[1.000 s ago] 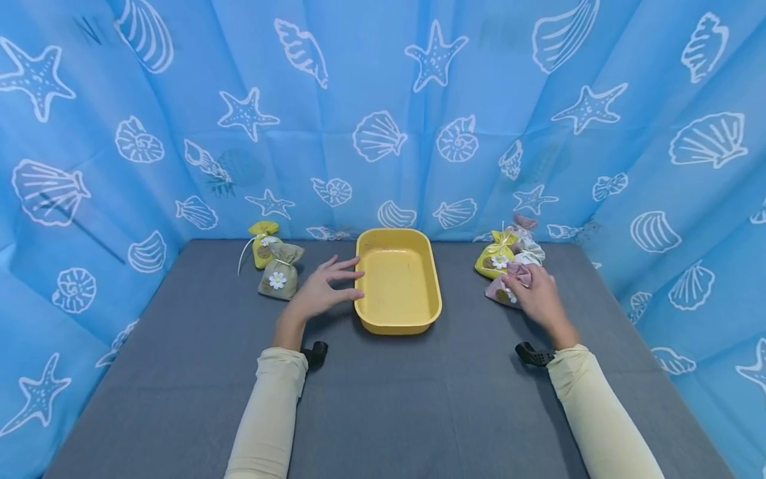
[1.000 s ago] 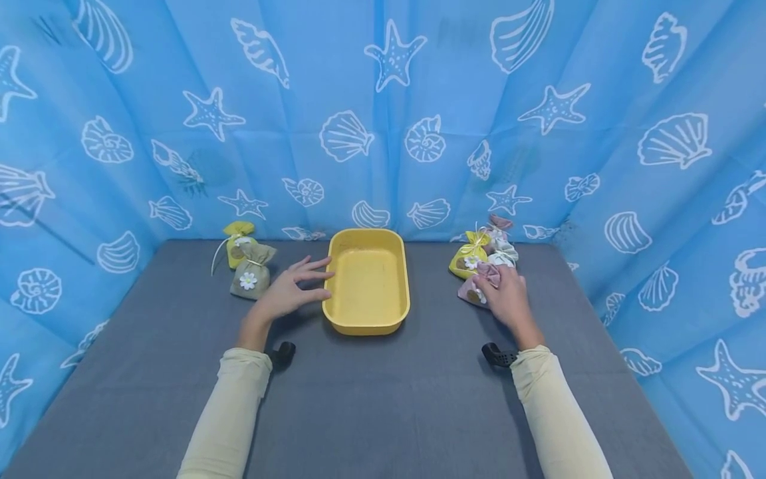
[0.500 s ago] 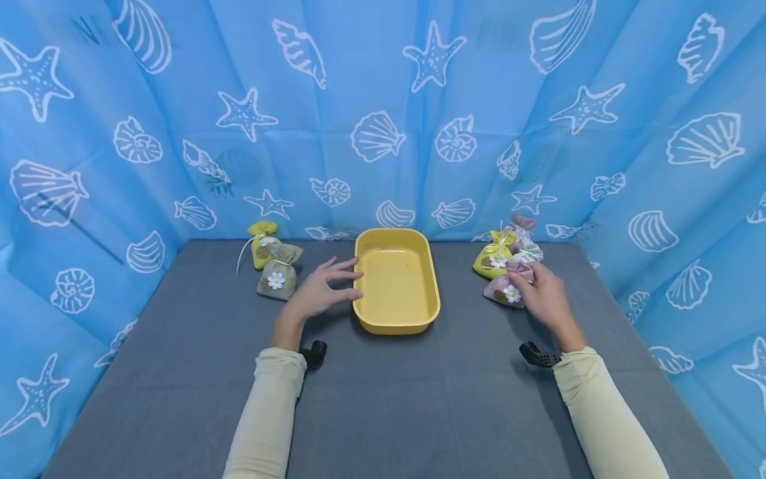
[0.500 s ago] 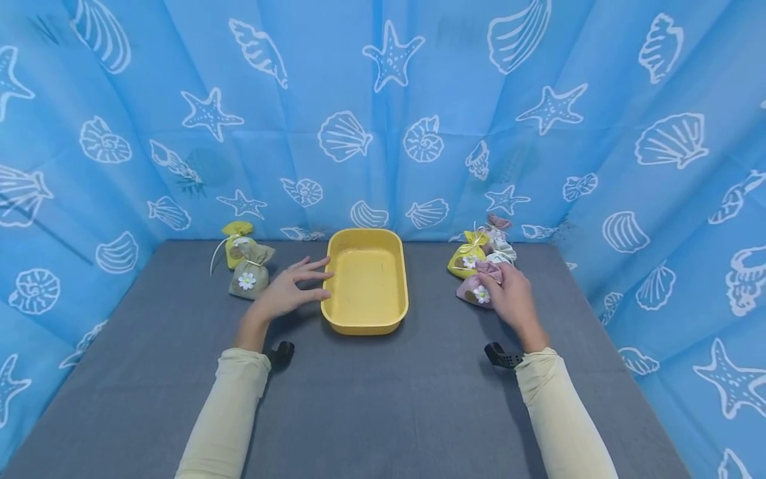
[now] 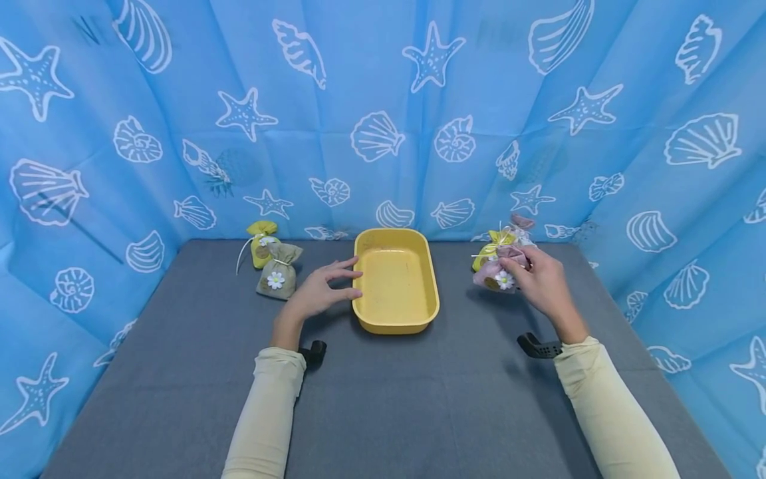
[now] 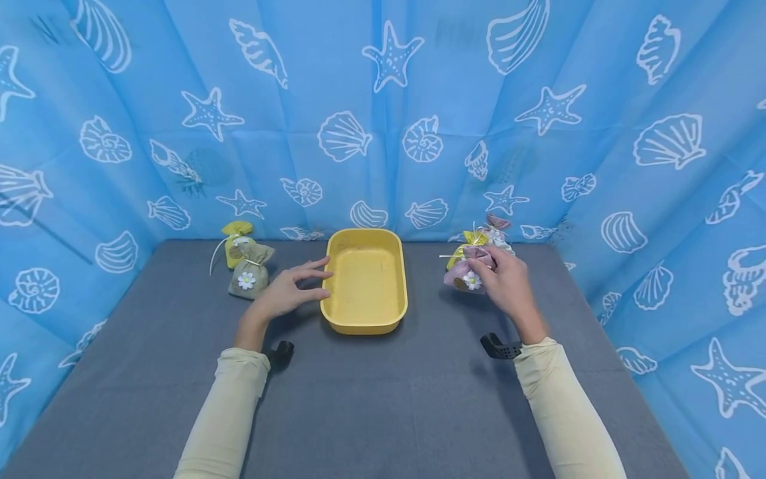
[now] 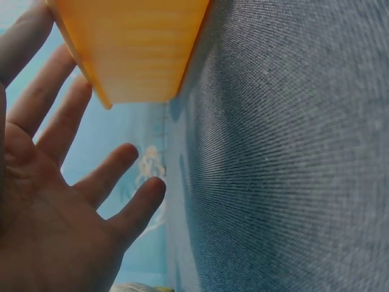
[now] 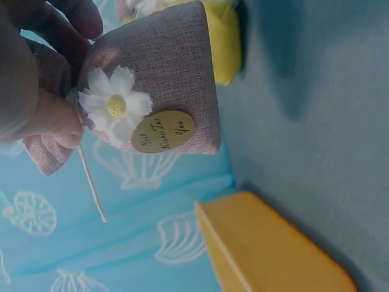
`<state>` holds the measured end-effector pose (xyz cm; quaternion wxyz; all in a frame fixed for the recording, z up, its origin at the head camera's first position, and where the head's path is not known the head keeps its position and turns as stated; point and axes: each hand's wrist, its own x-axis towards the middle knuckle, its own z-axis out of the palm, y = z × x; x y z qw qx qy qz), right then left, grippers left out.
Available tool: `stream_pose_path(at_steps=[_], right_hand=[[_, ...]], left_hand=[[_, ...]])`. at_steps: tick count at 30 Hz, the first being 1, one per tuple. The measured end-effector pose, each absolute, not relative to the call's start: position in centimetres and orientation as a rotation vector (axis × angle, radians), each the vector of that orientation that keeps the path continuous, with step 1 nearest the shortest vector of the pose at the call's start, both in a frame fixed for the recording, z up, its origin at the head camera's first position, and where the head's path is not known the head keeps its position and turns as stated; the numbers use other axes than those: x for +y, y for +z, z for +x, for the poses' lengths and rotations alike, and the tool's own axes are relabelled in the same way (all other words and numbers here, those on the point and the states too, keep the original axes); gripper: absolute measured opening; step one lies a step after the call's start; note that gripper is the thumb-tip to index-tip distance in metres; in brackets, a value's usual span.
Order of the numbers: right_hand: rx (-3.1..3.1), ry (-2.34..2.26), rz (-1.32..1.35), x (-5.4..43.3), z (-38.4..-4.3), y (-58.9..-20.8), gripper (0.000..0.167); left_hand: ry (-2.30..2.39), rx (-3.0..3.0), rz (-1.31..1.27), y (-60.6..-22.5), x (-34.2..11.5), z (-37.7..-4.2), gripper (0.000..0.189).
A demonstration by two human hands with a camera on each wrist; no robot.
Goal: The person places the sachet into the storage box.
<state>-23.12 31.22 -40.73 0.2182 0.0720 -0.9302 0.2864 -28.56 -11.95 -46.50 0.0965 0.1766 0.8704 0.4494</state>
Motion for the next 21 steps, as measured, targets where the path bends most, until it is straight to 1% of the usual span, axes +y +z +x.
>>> stream_pose_path(at_steps=[6, 13, 17, 21], right_hand=[[-2.546, 0.787, 0.228, 29.8, -23.5, -39.2, 0.02], [-2.499, 0.811, 0.326, 27.8, -24.5, -37.8, 0.016], [-2.495, 0.805, 0.322, 26.8, -24.9, -37.3, 0.018], [-2.499, 0.812, 0.351, 25.6, -25.3, -36.5, 0.022]], left_hand=[[1.296, 2.596, 0.522, -46.5, -11.8, -28.6, 0.047], [1.263, 2.617, 0.496, -46.5, -11.9, -28.5, 0.047], [1.277, 2.615, 0.476, -46.6, -11.8, -28.5, 0.046], [1.291, 2.616, 0.482, -46.8, -11.8, -28.7, 0.046]])
